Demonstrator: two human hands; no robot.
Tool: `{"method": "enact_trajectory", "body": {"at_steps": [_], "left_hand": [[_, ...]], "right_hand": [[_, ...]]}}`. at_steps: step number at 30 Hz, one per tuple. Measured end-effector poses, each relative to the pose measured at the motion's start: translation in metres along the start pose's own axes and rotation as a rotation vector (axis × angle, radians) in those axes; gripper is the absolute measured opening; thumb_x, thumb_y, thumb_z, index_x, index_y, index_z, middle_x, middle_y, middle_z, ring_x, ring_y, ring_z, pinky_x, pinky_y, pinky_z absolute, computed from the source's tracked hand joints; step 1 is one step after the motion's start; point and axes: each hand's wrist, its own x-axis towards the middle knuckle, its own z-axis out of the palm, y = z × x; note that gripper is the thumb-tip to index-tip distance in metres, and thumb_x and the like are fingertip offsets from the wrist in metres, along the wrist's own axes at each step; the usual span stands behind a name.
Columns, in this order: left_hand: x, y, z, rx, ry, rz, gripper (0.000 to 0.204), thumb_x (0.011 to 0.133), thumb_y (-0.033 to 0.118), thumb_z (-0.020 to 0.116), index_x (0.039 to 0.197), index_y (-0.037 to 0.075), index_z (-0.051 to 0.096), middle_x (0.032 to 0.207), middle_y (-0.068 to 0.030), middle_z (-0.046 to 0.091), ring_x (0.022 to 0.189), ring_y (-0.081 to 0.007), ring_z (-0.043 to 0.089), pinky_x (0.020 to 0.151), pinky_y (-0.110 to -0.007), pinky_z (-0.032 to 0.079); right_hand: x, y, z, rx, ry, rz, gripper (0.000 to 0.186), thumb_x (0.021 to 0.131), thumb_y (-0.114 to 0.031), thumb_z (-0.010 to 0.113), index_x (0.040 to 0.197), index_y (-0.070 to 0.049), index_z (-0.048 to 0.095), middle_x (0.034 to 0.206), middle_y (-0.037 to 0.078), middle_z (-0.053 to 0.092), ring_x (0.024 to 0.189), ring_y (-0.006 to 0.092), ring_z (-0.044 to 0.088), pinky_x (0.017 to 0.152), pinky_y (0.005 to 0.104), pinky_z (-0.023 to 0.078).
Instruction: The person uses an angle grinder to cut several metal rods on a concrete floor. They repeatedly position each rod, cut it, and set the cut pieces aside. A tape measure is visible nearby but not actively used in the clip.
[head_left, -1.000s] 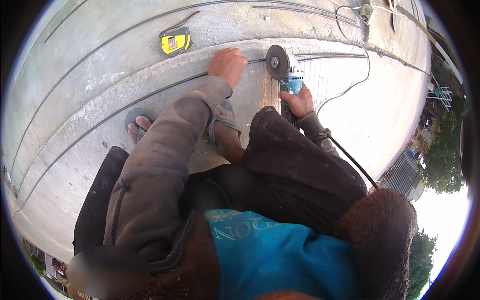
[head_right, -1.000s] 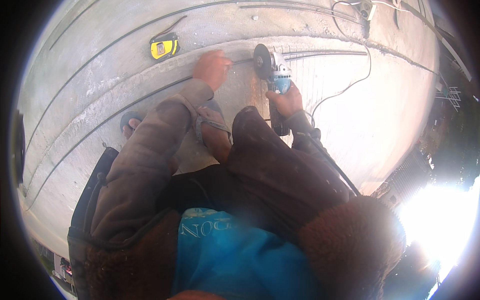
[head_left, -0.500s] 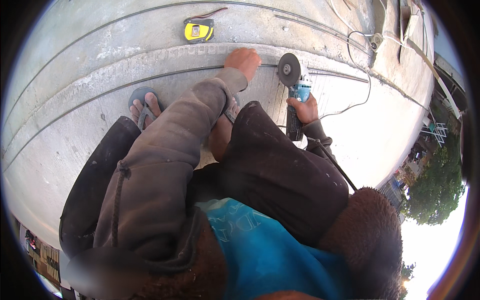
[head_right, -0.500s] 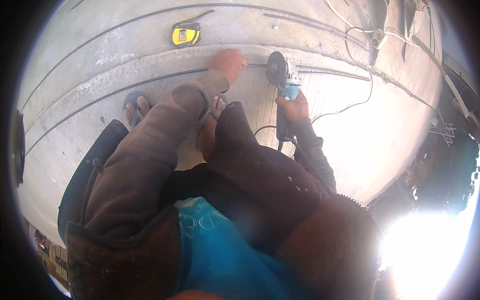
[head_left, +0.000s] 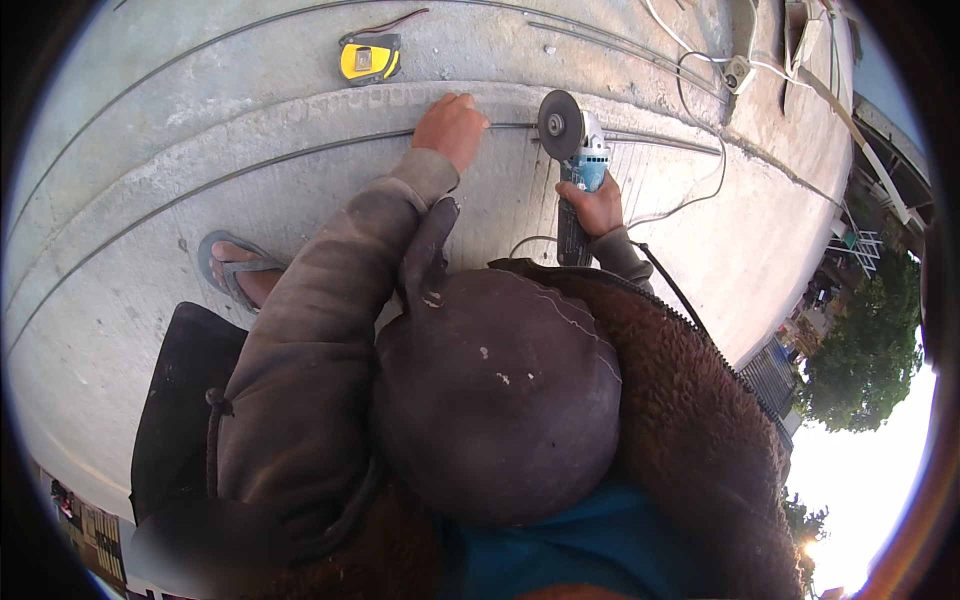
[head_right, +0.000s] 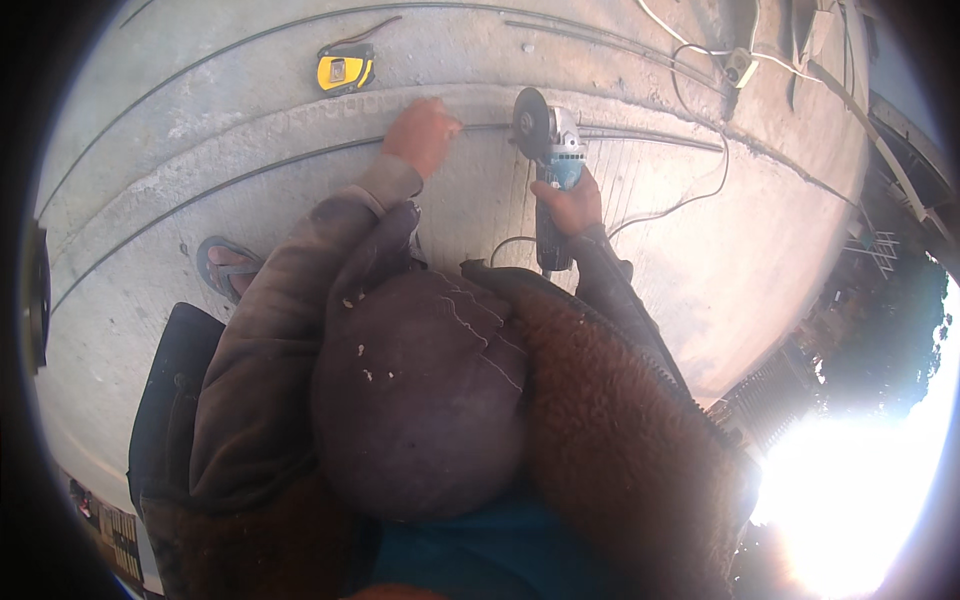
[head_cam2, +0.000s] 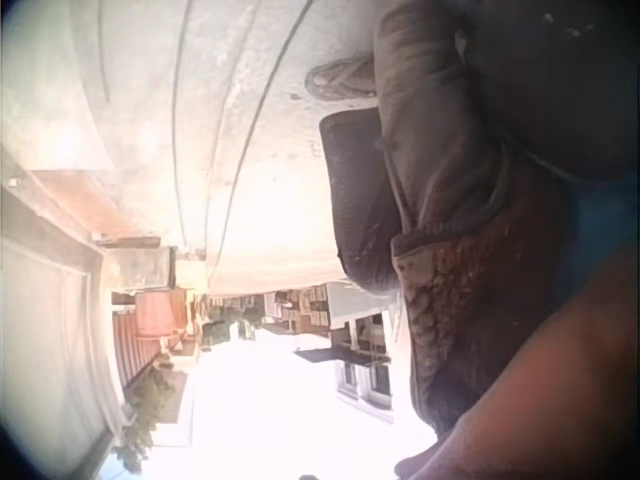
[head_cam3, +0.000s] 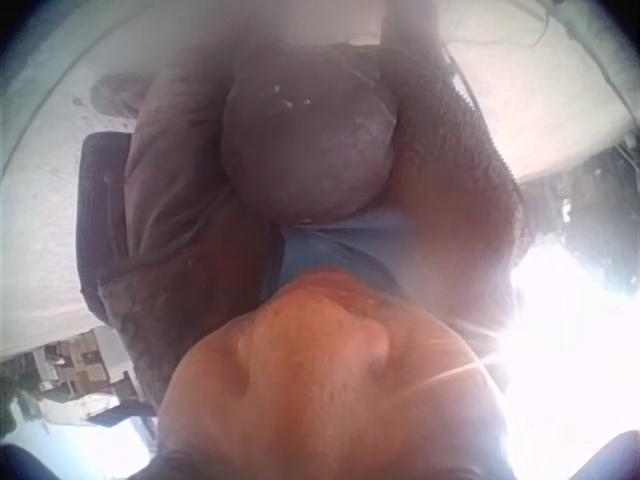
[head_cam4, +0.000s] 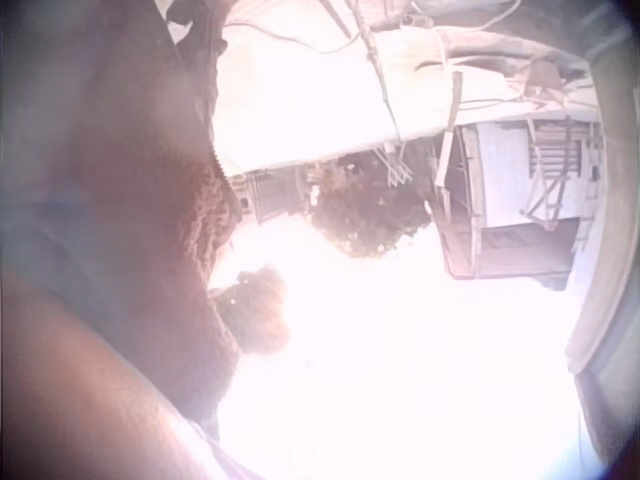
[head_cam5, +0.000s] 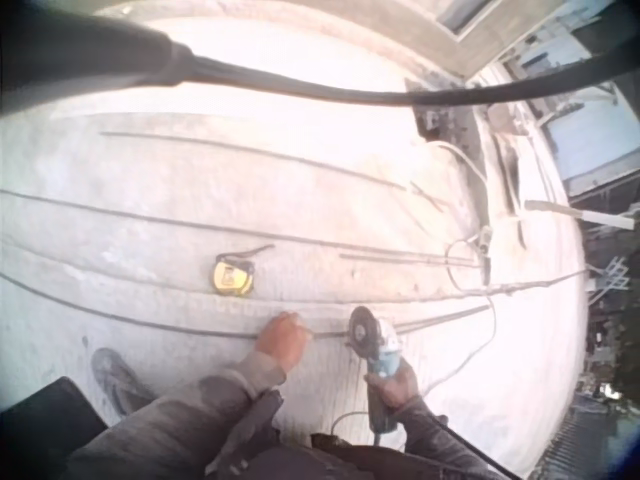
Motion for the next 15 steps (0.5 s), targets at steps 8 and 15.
{"method": "enact_trajectory", "body": {"at_steps": [8,15], "left_hand": [[0.003,0.007,-0.007,-0.036,0.008,-0.01,0.011,0.082,0.011,0.061,0.081,0.01,0.072,0.091,-0.0158,0.061,0.094,-0.0361,0.058,0.079,-0.047,0.047],[0.003,0.004,-0.002,-0.064,-0.053,-0.117,0.013,0.08,0.012,0.062,0.086,0.01,0.072,0.106,-0.0182,0.064,0.102,-0.038,0.058,0.087,-0.046,0.047]], "right_hand": [[-0.004,0.008,0.005,-0.013,0.011,-0.009,0.051,0.069,-0.028,0.077,0.109,-0.001,0.063,0.096,0.016,0.069,0.087,0.026,0.068,0.078,0.0381,0.052],[-0.004,-0.005,0.007,0.038,0.011,0.032,0.048,0.069,-0.025,0.078,0.108,0.001,0.063,0.093,0.014,0.07,0.084,0.0241,0.068,0.075,0.0366,0.052]]}}
